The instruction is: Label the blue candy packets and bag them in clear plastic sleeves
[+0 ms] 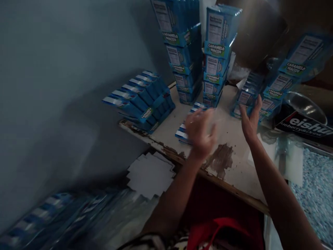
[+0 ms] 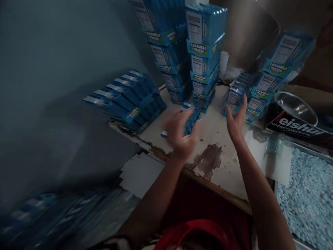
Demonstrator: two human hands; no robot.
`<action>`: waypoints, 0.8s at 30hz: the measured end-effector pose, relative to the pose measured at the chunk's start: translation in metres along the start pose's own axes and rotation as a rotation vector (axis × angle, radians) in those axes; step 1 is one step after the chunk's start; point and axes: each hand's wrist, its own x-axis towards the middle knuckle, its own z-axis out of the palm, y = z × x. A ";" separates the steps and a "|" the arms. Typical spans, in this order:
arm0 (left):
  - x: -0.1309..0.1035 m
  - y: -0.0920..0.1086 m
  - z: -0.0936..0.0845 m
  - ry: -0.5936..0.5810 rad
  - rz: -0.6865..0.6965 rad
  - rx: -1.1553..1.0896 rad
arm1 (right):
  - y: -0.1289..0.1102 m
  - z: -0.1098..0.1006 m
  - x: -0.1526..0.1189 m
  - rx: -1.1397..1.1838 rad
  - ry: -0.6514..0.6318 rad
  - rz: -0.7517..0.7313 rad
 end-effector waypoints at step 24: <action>-0.196 0.054 -0.112 -0.241 -0.404 0.139 | -0.007 -0.201 -0.168 -0.831 -1.104 -0.032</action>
